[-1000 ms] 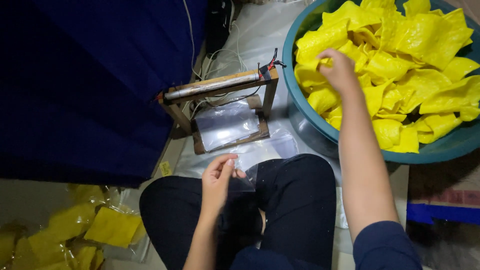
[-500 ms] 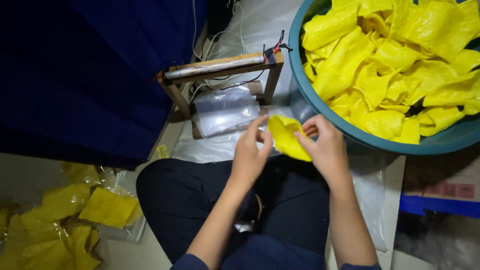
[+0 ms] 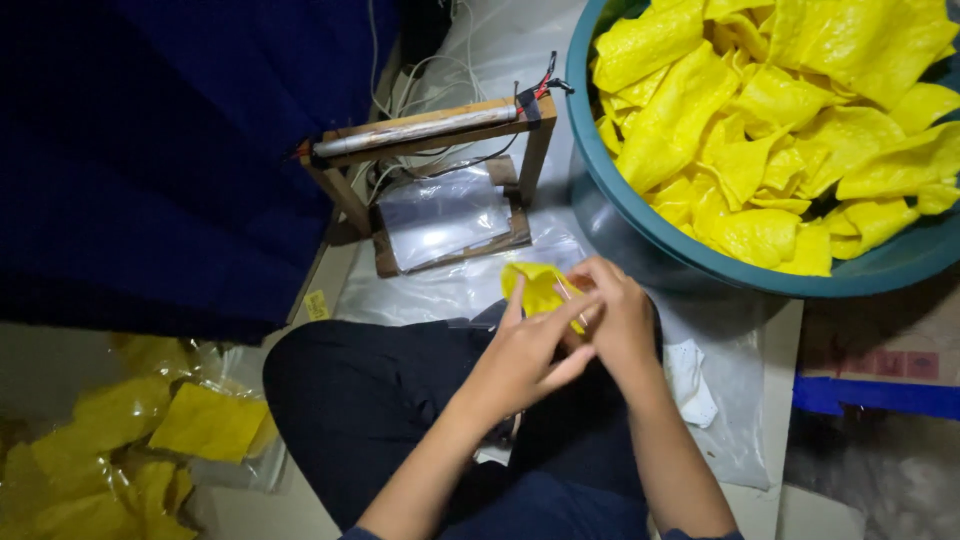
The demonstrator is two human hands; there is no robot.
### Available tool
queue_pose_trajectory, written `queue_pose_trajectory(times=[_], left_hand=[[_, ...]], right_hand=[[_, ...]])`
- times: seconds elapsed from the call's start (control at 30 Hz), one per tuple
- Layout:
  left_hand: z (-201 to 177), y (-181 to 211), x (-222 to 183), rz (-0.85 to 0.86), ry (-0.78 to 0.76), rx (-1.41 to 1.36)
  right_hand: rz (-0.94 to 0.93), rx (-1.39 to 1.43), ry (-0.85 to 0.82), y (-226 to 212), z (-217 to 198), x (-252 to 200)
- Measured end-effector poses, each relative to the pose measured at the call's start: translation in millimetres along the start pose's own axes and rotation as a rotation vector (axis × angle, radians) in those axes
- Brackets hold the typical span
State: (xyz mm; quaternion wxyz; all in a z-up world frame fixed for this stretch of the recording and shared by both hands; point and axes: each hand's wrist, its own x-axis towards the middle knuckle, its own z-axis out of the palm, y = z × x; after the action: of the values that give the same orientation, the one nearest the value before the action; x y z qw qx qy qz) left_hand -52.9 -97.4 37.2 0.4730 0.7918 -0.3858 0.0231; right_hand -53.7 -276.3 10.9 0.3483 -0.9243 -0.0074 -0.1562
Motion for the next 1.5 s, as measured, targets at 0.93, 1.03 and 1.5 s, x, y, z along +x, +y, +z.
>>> queue_pose_trajectory(times=[0.93, 1.03, 1.5], left_hand=[[-26, -69, 10, -0.559, -0.075, -1.225], [-37, -57, 18, -0.453, 0.006, -1.230], [-44, -46, 10, -0.463, -0.085, -1.240]], right_hand=[[-0.145, 0.025, -0.093, 59, -75, 210], [0.180, -0.242, 0.066, 129, -61, 291], [-0.092, 0.333, 0.149, -51, -122, 162]])
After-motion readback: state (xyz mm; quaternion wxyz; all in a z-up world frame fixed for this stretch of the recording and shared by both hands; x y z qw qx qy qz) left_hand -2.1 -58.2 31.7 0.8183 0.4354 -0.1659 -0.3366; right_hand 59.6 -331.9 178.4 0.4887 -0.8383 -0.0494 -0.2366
